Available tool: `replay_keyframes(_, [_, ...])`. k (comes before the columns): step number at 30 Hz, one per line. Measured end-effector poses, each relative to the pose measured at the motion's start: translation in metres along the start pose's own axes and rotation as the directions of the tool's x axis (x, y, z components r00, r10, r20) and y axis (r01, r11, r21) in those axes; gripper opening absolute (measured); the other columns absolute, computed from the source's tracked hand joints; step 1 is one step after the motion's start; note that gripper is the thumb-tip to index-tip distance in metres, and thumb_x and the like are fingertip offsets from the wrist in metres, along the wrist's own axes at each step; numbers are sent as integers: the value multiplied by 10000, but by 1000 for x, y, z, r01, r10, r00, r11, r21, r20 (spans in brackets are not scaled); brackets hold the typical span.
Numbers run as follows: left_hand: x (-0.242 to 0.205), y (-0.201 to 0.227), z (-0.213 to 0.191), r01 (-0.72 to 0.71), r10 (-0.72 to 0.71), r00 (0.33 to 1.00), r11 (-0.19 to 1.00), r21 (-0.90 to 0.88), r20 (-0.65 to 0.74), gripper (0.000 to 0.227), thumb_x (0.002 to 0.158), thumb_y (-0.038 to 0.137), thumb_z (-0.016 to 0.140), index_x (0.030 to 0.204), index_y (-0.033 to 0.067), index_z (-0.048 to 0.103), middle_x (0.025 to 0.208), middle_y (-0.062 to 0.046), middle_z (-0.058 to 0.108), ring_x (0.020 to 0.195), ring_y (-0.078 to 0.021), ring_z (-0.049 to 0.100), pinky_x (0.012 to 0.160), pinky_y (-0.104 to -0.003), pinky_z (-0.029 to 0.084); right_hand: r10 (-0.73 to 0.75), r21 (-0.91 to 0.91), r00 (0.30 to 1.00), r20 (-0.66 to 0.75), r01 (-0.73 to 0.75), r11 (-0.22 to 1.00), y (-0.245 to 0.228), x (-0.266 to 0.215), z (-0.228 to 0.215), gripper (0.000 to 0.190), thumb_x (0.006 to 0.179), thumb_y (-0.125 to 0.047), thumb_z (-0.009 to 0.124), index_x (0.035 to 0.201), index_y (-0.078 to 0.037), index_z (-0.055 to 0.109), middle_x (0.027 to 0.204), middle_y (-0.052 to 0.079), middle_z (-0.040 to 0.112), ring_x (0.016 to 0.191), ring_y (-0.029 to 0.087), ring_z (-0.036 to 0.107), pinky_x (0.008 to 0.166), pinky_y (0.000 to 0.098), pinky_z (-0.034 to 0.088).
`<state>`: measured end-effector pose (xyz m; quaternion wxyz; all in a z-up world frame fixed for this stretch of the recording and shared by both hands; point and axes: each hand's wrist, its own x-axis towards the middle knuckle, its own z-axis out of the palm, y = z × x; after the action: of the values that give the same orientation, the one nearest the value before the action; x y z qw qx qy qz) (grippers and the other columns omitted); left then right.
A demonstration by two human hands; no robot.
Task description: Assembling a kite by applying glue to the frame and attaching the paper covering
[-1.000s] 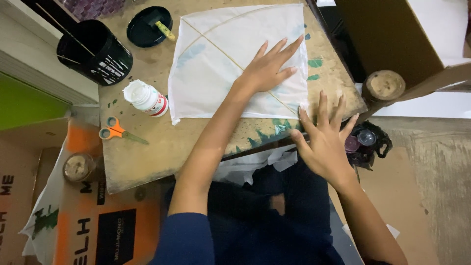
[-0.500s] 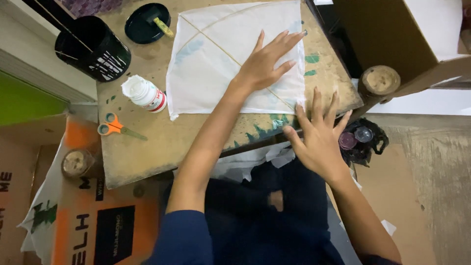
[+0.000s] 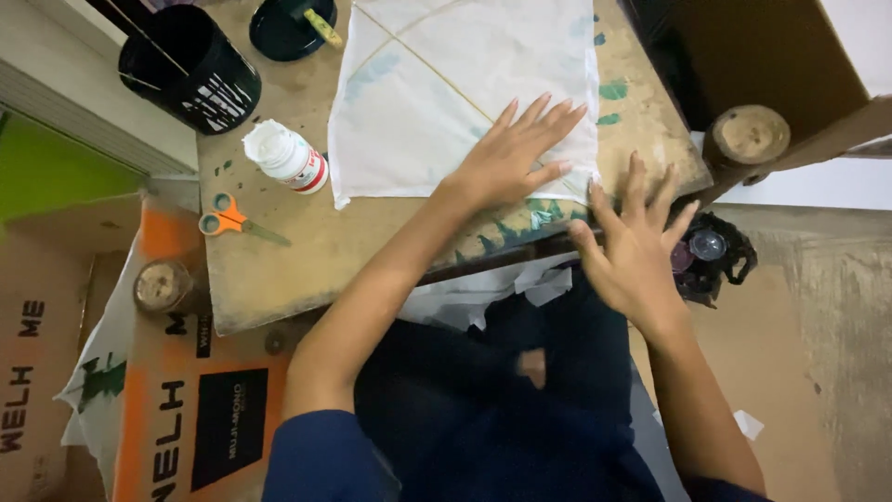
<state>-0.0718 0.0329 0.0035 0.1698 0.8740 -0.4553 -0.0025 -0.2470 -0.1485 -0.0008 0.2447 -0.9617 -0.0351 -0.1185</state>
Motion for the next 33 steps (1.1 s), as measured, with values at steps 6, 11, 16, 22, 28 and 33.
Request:
replay_keyframes(6, [7,-4,8,44,-50,997,994,-99,-64,712,1074,485,521,1624,286,115,1715,0,260,1600,-280,162,1286,-600,1,-26,71,998,-63,31,997,-11,1,-27,788,1031,-545,380,1587,10,452,1712,196,-35,1488,424,-221,1075,832,-86])
replay_keyframes(11, [0,-2,-29,82,-119,968,982,-170,-221,572,1110,361,465,1610,279,200,1692,-10,334,1592,-265,243,1293,-607,35,-70,55,989,-133,78,995,-6,15,-37,722,1071,-463,430,1614,10,473,1723,145,-30,1523,396,-168,1149,806,6])
replay_keyframes(16, [-30,-3,-58,155,-175,932,984,-88,-317,502,1062,286,568,1537,215,422,1621,-34,424,1538,-231,313,1270,-571,135,-152,82,967,-203,171,982,-15,31,-47,603,1072,-246,600,1577,70,506,1708,235,94,1515,496,-51,1148,803,157])
replay_keyframes(22, [-73,-1,-100,226,-231,851,972,-69,-471,474,1050,245,586,1502,166,464,1583,-38,477,1521,-247,362,1278,-535,208,-349,101,901,-257,384,918,-56,58,-45,546,1021,-124,671,1501,98,537,1649,304,262,1511,554,168,1215,661,219])
replay_keyframes(28, [-135,-11,-140,340,-269,715,940,-15,-645,409,1014,189,645,1414,133,579,1544,-28,498,1496,-269,393,1279,-526,234,-477,223,850,-223,521,824,-128,90,-23,521,1027,-192,645,1469,64,539,1611,320,317,1498,563,200,1205,666,252])
replay_keyframes(33, [-195,-28,-151,410,-330,605,909,-72,-724,428,986,193,680,1395,114,587,1555,-54,484,1514,-303,373,1280,-553,237,-653,347,739,-166,664,663,-193,111,-10,534,968,-139,702,1426,76,533,1547,302,412,1445,468,376,1175,547,351])
